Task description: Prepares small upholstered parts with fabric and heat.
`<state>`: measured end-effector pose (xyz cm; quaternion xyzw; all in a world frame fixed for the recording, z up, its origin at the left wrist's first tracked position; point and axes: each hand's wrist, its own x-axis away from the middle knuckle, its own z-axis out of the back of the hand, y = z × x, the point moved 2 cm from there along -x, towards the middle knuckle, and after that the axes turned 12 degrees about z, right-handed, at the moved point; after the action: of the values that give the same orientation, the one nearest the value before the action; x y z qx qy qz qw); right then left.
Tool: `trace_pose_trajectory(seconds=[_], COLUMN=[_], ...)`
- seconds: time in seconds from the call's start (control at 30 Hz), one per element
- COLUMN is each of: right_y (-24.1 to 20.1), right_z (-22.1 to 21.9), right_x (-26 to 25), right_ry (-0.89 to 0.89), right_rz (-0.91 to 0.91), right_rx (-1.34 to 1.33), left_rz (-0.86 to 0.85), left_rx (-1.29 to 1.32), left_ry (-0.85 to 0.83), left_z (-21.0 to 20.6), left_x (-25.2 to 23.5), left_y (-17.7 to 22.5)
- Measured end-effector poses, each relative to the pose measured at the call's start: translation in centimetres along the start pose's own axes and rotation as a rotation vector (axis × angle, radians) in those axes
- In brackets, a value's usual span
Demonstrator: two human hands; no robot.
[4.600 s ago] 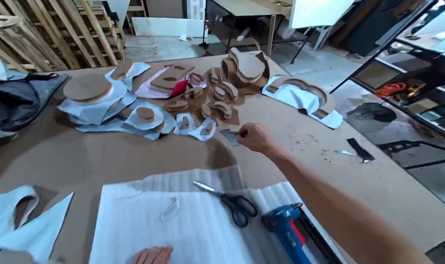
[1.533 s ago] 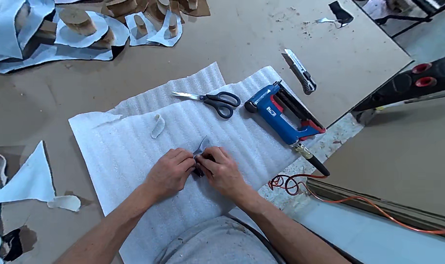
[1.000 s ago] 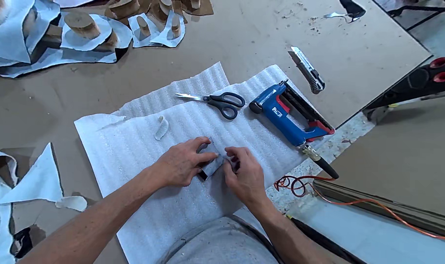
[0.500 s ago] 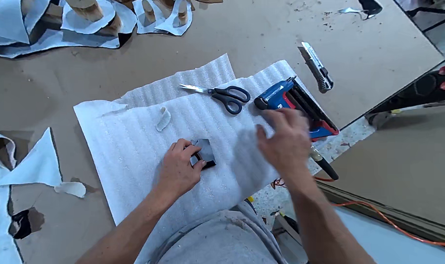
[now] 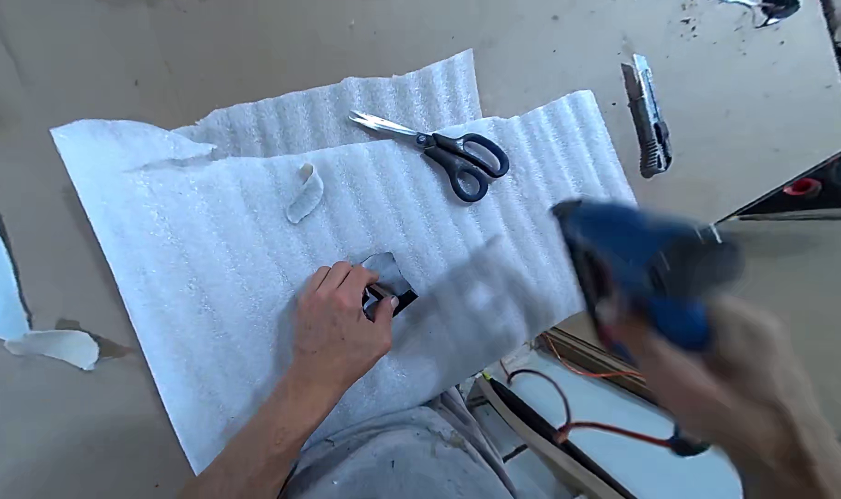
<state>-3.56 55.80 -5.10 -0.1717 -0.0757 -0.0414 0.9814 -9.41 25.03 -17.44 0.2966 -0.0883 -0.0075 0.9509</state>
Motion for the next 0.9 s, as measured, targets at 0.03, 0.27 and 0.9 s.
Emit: trace_pose_trajectory(seconds=[0.03,0.27,0.9], right_y=[-1.9,-9.4,-9.8], right_z=[-0.2,-5.1,-6.4], right_x=[2.1,4.5,3.5], right_ry=[-0.036,-0.262,-0.273], right_rz=[0.041,0.145,0.146], right_rx=[-0.108,-0.212,-0.226], left_rz=[0.003,0.013,-0.044], left_rx=[0.010,0.042,0.078], left_ry=[-0.002,0.001,-0.046], left_z=[-0.1,0.0,0.4], left_x=[-0.1,0.1,-0.1], left_y=[0.0,-0.1,-0.9])
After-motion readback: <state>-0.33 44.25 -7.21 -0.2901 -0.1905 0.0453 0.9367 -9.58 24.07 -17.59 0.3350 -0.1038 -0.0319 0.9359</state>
